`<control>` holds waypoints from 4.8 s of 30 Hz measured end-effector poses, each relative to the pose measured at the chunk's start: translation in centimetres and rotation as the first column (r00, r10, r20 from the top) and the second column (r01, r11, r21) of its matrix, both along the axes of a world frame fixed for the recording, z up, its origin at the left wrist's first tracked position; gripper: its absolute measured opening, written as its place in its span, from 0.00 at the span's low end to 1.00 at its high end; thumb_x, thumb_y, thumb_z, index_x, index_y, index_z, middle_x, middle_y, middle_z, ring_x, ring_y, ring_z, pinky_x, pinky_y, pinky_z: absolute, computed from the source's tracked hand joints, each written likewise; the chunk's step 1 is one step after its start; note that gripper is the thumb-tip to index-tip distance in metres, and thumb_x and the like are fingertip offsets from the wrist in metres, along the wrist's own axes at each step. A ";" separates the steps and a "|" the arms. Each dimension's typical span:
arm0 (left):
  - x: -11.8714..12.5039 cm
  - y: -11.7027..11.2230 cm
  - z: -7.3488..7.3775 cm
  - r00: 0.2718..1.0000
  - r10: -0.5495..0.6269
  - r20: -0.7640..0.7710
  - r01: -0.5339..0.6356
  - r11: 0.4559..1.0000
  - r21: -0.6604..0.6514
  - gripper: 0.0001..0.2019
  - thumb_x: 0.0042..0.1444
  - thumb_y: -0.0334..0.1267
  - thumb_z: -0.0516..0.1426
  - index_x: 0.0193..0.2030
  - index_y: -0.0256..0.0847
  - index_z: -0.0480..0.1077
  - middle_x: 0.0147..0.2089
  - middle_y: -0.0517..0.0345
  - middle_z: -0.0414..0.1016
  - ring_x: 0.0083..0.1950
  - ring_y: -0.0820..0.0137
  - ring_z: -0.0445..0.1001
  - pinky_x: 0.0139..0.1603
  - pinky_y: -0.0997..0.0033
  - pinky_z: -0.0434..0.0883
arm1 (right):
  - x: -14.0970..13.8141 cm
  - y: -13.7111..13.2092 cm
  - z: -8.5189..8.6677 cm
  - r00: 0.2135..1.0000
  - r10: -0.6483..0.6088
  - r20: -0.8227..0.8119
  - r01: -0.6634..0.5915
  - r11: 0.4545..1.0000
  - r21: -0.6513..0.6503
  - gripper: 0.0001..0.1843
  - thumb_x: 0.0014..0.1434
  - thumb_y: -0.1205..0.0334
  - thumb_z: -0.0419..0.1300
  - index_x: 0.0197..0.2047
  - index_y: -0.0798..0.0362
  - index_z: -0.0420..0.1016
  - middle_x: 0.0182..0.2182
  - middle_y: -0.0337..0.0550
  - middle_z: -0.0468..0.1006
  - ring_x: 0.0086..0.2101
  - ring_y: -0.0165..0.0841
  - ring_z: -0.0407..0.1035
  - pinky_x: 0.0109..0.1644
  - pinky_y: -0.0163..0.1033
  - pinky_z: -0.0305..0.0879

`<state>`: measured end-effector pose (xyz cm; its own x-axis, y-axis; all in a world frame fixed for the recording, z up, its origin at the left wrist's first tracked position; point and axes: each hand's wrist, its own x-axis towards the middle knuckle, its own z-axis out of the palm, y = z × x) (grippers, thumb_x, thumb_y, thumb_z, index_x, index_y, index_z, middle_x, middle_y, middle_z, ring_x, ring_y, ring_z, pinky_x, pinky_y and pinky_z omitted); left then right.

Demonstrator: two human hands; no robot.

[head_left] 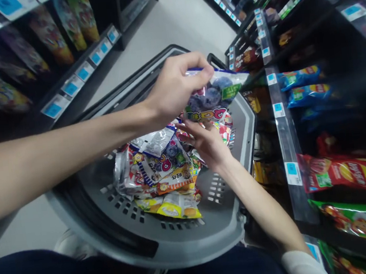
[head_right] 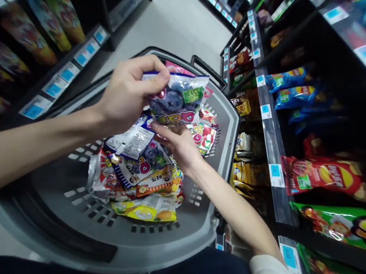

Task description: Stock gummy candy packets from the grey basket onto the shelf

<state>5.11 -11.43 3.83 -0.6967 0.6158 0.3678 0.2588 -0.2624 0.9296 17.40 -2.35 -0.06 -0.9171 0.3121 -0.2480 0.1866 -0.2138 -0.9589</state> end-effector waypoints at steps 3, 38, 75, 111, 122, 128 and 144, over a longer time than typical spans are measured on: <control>0.1 0.2 -0.2 0.984 0.007 0.176 -0.001 0.999 -0.033 0.09 0.66 0.37 0.55 0.34 0.37 0.67 0.33 0.57 0.68 0.40 0.71 0.67 0.47 0.65 0.69 | 0.0 0.0 0.4 0.995 -0.099 -0.031 0.097 0.994 -0.052 0.15 0.48 0.55 0.73 0.35 0.50 0.74 0.43 0.43 0.80 0.53 0.40 0.73 0.64 0.49 0.69; -1.3 0.8 -1.2 0.840 0.209 0.501 -0.328 0.931 0.160 0.14 0.63 0.36 0.57 0.27 0.41 0.60 0.29 0.59 0.57 0.33 0.72 0.52 0.36 0.69 0.60 | 0.1 -0.1 0.7 0.966 -0.255 0.037 0.252 0.966 0.064 0.26 0.49 0.39 0.72 0.40 0.48 0.72 0.45 0.41 0.79 0.45 0.37 0.72 0.42 0.38 0.66; -0.5 0.9 -1.5 0.988 0.080 0.134 -0.047 0.971 -0.234 0.14 0.58 0.17 0.55 0.30 0.35 0.54 0.34 0.65 0.56 0.52 0.69 0.74 0.55 0.70 0.63 | -0.5 1.8 -0.8 0.644 -0.304 -0.702 0.648 0.705 0.289 0.10 0.68 0.52 0.60 0.49 0.45 0.72 0.45 0.40 0.74 0.56 0.41 0.72 0.66 0.53 0.63; 1.4 -0.9 -2.1 -0.149 -0.421 -0.895 0.025 0.903 -0.429 0.13 0.71 0.31 0.48 0.44 0.43 0.74 0.37 0.58 0.78 0.41 0.70 0.74 0.39 0.67 0.67 | 0.1 2.0 0.3 0.909 -0.390 -0.146 0.338 0.896 -0.287 0.29 0.53 0.35 0.65 0.50 0.43 0.81 0.42 0.41 0.84 0.49 0.49 0.76 0.49 0.54 0.77; 2.1 -1.0 -2.8 0.836 -0.062 -0.546 -0.058 0.978 -0.201 0.11 0.64 0.40 0.53 0.31 0.40 0.67 0.25 0.60 0.70 0.25 0.75 0.65 0.27 0.71 0.63 | -0.4 2.0 -0.2 0.782 -0.579 -0.231 0.479 0.795 -0.372 0.14 0.52 0.48 0.70 0.36 0.47 0.78 0.41 0.40 0.84 0.48 0.41 0.75 0.54 0.50 0.75; 1.1 0.3 -4.1 0.973 -0.015 0.229 0.072 0.968 -0.240 0.26 0.59 0.65 0.61 0.34 0.40 0.67 0.28 0.58 0.66 0.26 0.72 0.68 0.21 0.72 0.69 | -0.3 2.7 -1.2 0.725 -0.657 -0.206 0.559 0.737 -0.380 0.19 0.45 0.52 0.75 0.38 0.47 0.76 0.45 0.38 0.83 0.43 0.37 0.75 0.49 0.47 0.74; 1.3 0.5 -3.8 0.913 -0.006 0.408 -0.013 0.999 0.044 0.28 0.57 0.67 0.63 0.34 0.41 0.67 0.30 0.59 0.70 0.32 0.70 0.70 0.32 0.71 0.69 | -0.2 1.6 -0.5 0.711 -0.693 -0.114 0.597 0.682 -0.423 0.17 0.48 0.57 0.77 0.36 0.49 0.76 0.35 0.37 0.82 0.39 0.36 0.74 0.49 0.48 0.76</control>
